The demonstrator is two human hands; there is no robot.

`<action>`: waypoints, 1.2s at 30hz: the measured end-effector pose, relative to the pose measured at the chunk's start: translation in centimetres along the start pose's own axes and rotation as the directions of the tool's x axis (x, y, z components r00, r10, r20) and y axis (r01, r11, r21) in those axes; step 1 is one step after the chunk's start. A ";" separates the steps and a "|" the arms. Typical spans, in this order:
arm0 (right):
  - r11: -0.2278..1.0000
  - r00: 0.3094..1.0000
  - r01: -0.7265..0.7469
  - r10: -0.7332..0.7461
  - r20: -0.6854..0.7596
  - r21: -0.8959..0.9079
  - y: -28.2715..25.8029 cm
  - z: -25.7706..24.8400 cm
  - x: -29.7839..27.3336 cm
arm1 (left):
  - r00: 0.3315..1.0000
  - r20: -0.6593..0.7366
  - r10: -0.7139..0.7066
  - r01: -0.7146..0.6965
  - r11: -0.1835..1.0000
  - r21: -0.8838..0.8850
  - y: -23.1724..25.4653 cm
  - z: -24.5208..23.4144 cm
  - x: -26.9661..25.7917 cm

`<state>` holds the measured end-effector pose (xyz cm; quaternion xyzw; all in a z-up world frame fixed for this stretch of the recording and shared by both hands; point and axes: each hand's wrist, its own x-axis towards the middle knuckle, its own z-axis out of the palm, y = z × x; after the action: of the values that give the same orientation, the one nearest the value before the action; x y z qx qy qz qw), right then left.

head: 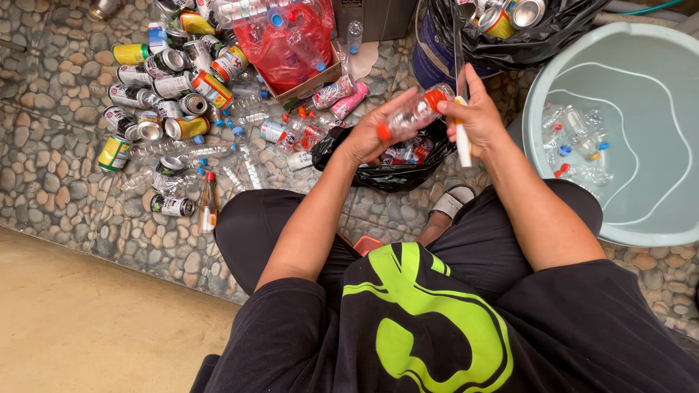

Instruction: The person sits on the floor and sorts through a pile of mixed recyclables, including plastic bottles and aluminum cans. Using a knife, they cut open plastic packaging and separate the contents, placing items into a black trash bag or a nearby basin.

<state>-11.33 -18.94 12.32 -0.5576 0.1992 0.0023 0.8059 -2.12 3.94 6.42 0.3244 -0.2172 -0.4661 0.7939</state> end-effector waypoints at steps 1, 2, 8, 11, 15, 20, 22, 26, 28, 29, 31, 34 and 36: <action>0.997 1.000 0.013 -0.012 0.005 -0.082 -0.6 0.1 -0.2 | 0.998 0.055 -0.040 0.047 0.989 -0.143 0.5 -0.2 0.0; 0.986 1.000 0.026 -0.024 0.011 -0.163 -1.1 0.1 -0.6 | 0.991 0.116 -0.070 0.100 0.955 -0.280 0.7 -0.5 0.2; 0.866 0.990 0.103 -0.136 -0.031 -0.490 0.3 2.1 -0.7 | 0.940 -0.148 -0.308 0.294 0.950 -0.109 -2.9 -2.8 1.7; 0.809 0.990 -0.117 0.047 -0.135 -0.577 -0.4 3.0 -1.1 | 0.898 -0.404 -0.176 0.163 0.984 -0.066 -4.5 -5.5 2.7; 0.625 0.969 -0.209 0.236 -0.073 -0.752 -0.1 5.4 -3.9 | 0.740 -0.671 0.036 -0.053 0.999 -0.005 -5.0 -10.1 3.1; 0.655 0.948 -0.166 0.311 0.062 -0.737 2.4 7.1 -5.5 | 0.667 -0.737 0.110 -0.048 0.993 0.104 -7.3 -11.7 2.8; 0.648 0.937 -0.200 0.347 0.051 -0.734 2.8 6.9 -5.3 | 0.673 -0.725 0.146 -0.040 0.986 0.162 -7.9 -11.6 3.2; 0.665 0.919 -0.291 0.395 -0.007 -0.688 3.7 6.3 -5.0 | 0.691 -0.701 0.175 -0.016 0.974 0.226 -9.0 -11.8 3.4; 0.691 0.937 -0.267 0.349 -0.013 -0.672 4.4 6.1 -4.8 | 0.700 -0.697 0.158 -0.018 0.979 0.204 -10.1 -11.8 3.6; 0.704 0.954 -0.219 0.300 0.002 -0.676 4.9 6.1 -4.7 | 0.695 -0.707 0.131 -0.022 0.987 0.160 -11.2 -11.5 3.9; 0.705 0.975 -0.166 0.223 -0.007 -0.690 6.0 6.0 -4.2 | 0.718 -0.687 0.110 -0.035 0.992 0.123 -13.6 -11.1 5.0; 0.695 0.982 -0.167 0.179 -0.057 -0.700 7.0 5.8 -3.3 | 0.774 -0.627 0.086 -0.037 0.995 0.090 -15.6 -10.3 5.2; 0.713 0.979 -0.187 0.196 -0.063 -0.676 7.2 5.5 -2.9 | 0.782 -0.623 0.010 -0.009 1.000 0.004 -15.0 -9.1 4.5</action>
<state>-13.90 -10.61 8.41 -0.7891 0.2359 0.1617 0.5437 -3.05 -2.49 -10.46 0.4594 0.0551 -0.3288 0.8233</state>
